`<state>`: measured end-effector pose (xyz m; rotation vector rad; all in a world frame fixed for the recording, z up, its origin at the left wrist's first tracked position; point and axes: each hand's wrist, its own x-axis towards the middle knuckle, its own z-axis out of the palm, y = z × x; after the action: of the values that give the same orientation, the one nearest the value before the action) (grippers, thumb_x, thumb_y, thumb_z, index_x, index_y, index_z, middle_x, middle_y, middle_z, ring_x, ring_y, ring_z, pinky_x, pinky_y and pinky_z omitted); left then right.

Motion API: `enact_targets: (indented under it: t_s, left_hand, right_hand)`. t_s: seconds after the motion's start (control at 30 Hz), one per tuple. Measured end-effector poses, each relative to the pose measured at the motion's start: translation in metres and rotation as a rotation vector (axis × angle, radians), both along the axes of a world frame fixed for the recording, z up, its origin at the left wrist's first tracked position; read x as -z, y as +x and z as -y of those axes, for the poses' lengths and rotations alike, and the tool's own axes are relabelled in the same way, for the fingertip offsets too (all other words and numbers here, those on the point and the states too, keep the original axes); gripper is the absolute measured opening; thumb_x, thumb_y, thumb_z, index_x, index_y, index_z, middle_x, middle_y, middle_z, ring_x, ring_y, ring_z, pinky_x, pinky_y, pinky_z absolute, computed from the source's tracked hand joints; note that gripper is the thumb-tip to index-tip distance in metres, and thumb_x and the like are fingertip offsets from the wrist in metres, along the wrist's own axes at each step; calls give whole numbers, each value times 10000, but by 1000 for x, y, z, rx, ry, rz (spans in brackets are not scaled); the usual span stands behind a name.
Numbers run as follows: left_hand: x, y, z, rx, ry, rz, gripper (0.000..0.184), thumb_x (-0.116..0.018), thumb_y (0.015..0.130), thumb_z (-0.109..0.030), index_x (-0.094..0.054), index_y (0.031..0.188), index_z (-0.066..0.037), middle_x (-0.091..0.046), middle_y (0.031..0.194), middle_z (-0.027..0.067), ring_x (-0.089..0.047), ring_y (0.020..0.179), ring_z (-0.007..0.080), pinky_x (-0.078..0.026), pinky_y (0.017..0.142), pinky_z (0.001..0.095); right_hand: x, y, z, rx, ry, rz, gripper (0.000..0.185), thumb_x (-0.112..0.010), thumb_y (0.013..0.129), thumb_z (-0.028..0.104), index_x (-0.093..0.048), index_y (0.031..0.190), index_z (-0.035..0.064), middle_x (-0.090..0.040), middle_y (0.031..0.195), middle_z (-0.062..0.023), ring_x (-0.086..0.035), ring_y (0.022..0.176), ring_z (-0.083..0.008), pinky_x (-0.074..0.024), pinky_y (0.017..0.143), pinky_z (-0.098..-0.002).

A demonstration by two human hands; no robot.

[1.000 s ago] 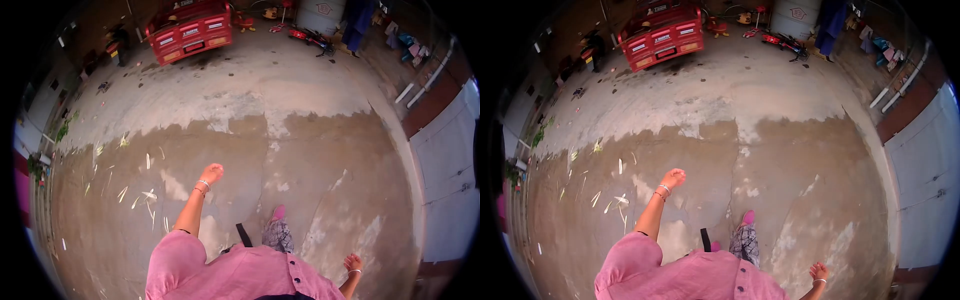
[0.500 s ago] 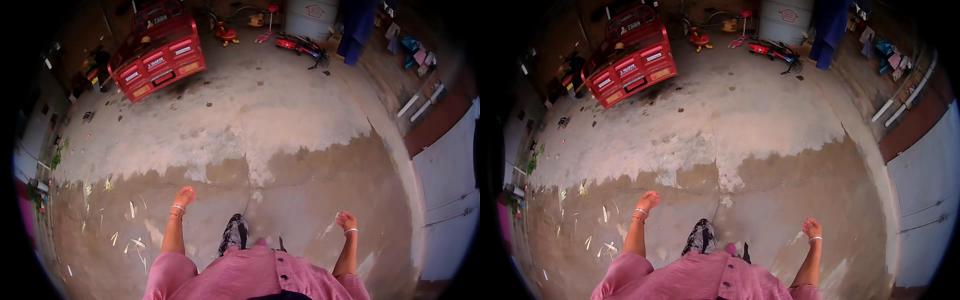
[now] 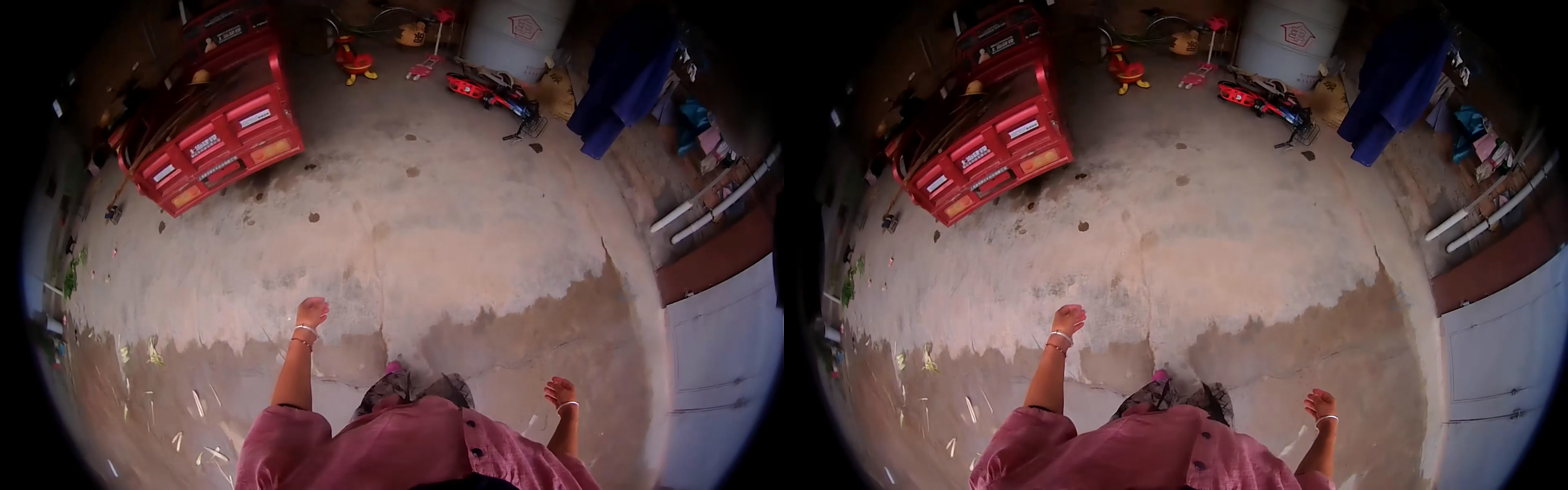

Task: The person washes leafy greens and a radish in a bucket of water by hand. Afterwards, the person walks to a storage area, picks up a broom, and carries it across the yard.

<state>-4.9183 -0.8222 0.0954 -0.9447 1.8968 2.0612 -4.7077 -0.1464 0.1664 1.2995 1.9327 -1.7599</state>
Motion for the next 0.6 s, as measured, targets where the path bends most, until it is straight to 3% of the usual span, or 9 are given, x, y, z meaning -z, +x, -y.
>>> enact_targets:
  t_s: [0.17, 0.3, 0.37, 0.4, 0.47, 0.53, 0.57, 0.6]
  left_hand:
    - [-56, -230, -110, 280, 78, -135, 165, -550, 850, -146, -564, 990, -59, -621, 896, 64, -606, 793, 156, -493, 718, 286]
    - [-75, -381, -185, 322, 202, -186, 172, -551, 850, -143, -561, 999, -58, -618, 913, 69, -604, 792, 153, -496, 729, 290]
    - [-74, -441, -214, 325, 218, -160, 171, -553, 848, -137, -562, 998, -56, -618, 916, 71, -606, 800, 158, -497, 734, 292]
    - [-77, -476, -228, 321, 243, -156, 170, -555, 845, -131, -562, 997, -54, -617, 919, 72, -607, 808, 162, -498, 740, 295]
    - [-84, -544, -242, 294, 221, -110, 170, -551, 845, -125, -561, 999, -52, -618, 919, 74, -609, 821, 169, -497, 748, 300]
    - [-91, -588, -248, 256, 219, -28, 171, -548, 846, -120, -561, 1001, -50, -618, 919, 77, -611, 833, 177, -496, 757, 304]
    - [-105, -612, -251, 246, 236, -68, 172, -543, 847, -120, -559, 1003, -47, -619, 920, 80, -612, 842, 185, -496, 763, 312]
    - [-111, -637, -250, 233, 253, -110, 174, -538, 849, -121, -556, 1005, -45, -619, 921, 83, -613, 851, 193, -496, 769, 320]
  right_hand:
    - [21, -52, -38, 511, -68, -19, 190, -563, 786, 59, -539, 971, 96, -616, 801, -50, -604, 671, -193, -500, 580, -336]
    - [67, -130, -71, 697, -76, 28, 153, -542, 784, 44, -531, 928, 97, -610, 754, -38, -597, 631, -192, -485, 556, -328]
    - [89, -193, -94, 794, -156, -84, 86, -523, 795, 76, -539, 872, 109, -599, 717, -21, -583, 595, -178, -466, 528, -317]
    - [116, -232, -128, 782, -161, -91, 86, -523, 795, 76, -539, 872, 109, -599, 717, -21, -583, 595, -178, -466, 528, -317]
    - [184, -298, -181, 695, -485, -127, 56, -512, 802, 107, -548, 840, 128, -593, 712, -9, -571, 576, -163, -457, 526, -315]
    - [165, -432, -185, 621, -360, -159, 56, -515, 807, 135, -559, 842, 129, -590, 721, -2, -569, 588, -159, -453, 534, -305]
    - [127, -513, -169, 603, -169, -127, 94, -535, 815, 168, -560, 887, 112, -597, 741, -11, -578, 626, -169, -464, 555, -305]
    - [130, -577, -177, 538, -204, -223, 168, -567, 812, 197, -555, 944, 94, -603, 780, -37, -586, 676, -187, -479, 576, -323]
